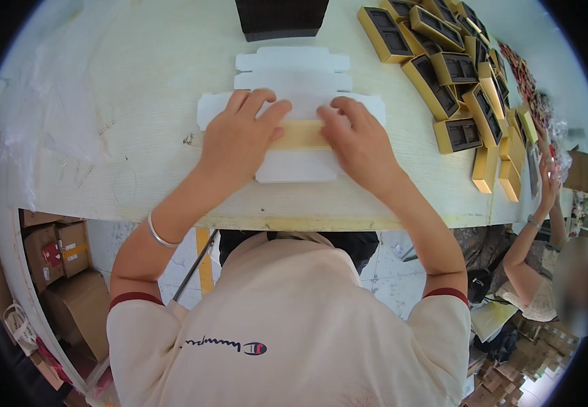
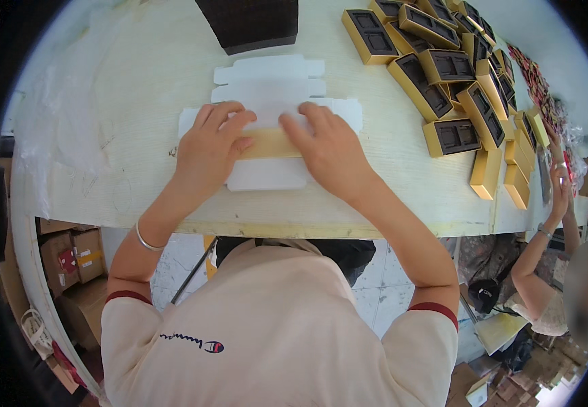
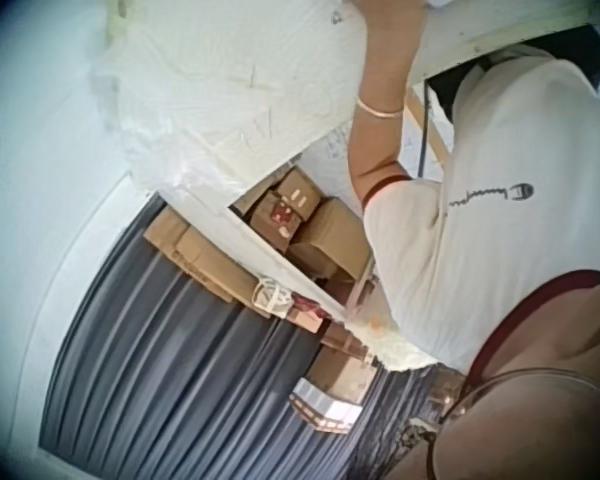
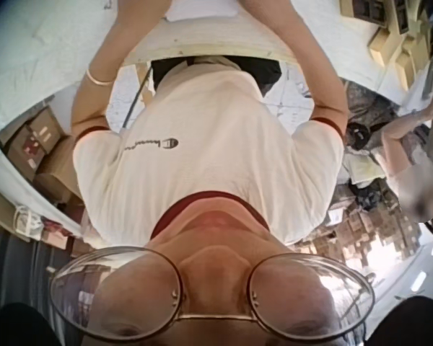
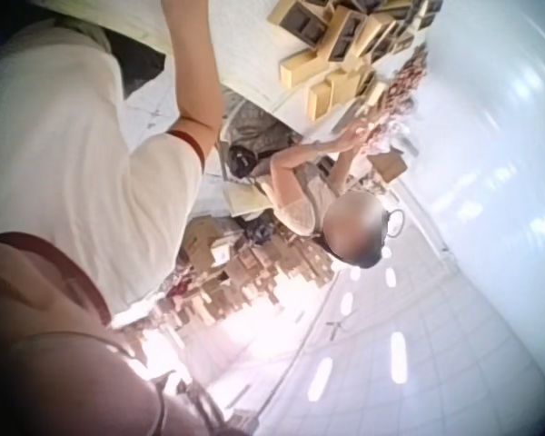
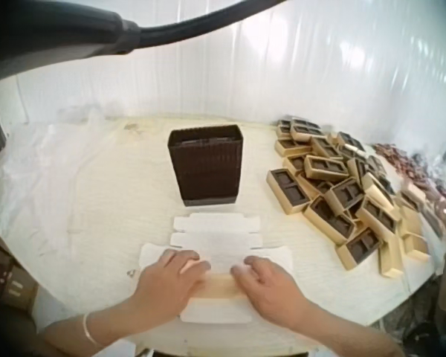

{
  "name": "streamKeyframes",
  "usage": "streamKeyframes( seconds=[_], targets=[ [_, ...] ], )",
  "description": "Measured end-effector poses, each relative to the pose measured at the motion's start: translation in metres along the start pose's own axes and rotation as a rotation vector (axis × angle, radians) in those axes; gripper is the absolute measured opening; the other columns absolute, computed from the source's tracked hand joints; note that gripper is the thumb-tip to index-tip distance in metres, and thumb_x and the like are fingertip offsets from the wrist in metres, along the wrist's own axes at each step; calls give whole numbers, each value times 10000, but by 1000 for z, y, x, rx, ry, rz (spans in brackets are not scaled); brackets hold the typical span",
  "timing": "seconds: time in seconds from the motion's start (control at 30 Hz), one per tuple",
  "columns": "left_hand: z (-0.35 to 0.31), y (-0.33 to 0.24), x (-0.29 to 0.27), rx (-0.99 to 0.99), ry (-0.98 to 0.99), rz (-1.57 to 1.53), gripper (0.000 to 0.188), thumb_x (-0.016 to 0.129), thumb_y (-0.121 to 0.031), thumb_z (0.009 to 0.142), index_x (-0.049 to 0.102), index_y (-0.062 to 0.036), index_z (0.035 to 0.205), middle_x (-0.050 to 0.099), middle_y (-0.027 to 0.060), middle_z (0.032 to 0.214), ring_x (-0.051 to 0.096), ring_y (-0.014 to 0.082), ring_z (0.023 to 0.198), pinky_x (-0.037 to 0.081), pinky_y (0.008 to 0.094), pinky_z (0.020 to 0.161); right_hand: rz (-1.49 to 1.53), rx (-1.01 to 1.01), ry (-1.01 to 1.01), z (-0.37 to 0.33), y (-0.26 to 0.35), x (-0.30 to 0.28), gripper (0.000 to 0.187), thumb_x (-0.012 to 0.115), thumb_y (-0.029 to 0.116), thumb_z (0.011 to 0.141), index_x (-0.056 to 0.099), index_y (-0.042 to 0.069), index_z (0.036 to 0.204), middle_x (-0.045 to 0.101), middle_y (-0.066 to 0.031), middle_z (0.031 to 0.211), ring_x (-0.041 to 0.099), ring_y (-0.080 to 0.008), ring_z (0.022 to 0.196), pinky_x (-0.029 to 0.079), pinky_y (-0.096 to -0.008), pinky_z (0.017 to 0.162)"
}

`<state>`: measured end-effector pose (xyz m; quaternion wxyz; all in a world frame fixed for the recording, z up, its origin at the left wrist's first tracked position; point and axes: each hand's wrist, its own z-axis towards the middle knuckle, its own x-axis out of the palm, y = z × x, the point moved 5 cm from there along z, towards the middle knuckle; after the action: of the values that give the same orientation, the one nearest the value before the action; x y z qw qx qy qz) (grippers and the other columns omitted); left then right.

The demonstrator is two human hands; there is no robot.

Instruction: The person folds flat cardboard pieces into small rectangular boxes and places black inserts inside them. The person repeats this process multiple times, stacking the completed boxes on the table.

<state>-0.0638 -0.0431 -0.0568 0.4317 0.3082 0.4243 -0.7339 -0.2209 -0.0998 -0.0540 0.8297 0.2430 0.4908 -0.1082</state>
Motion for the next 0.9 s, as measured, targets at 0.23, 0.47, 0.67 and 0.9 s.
streamKeyframes(
  seconds=[0.23,0.47,0.67,0.9],
  targets=[
    [-3,1,-7,125,179,-153,200,723,-91,719,654,-70,906,590,36,938,559,220,870,503,325,707,-88,-269,64,-10,11,4,240,637,70,710,602,-20,930,550,-116,929,542,-238,888,471,-321,810],
    [-2,2,0,311,150,24,161,708,-78,716,631,-34,850,548,37,810,552,201,715,474,311,605,-296,-366,184,6,14,13,164,643,89,706,579,2,830,519,-88,821,530,-213,790,458,-309,717],
    [9,7,4,206,128,19,75,647,-92,781,592,-42,793,531,59,755,549,217,696,457,330,587,19,-173,181,17,4,10,127,656,77,744,554,9,776,530,-106,811,537,-254,776,461,-336,707],
    [23,26,18,64,121,39,77,632,-123,827,594,-57,819,569,68,746,552,247,702,454,353,608,71,153,306,38,-15,23,116,624,83,827,589,12,742,586,-139,754,591,-302,741,480,-391,659]
  ],
)
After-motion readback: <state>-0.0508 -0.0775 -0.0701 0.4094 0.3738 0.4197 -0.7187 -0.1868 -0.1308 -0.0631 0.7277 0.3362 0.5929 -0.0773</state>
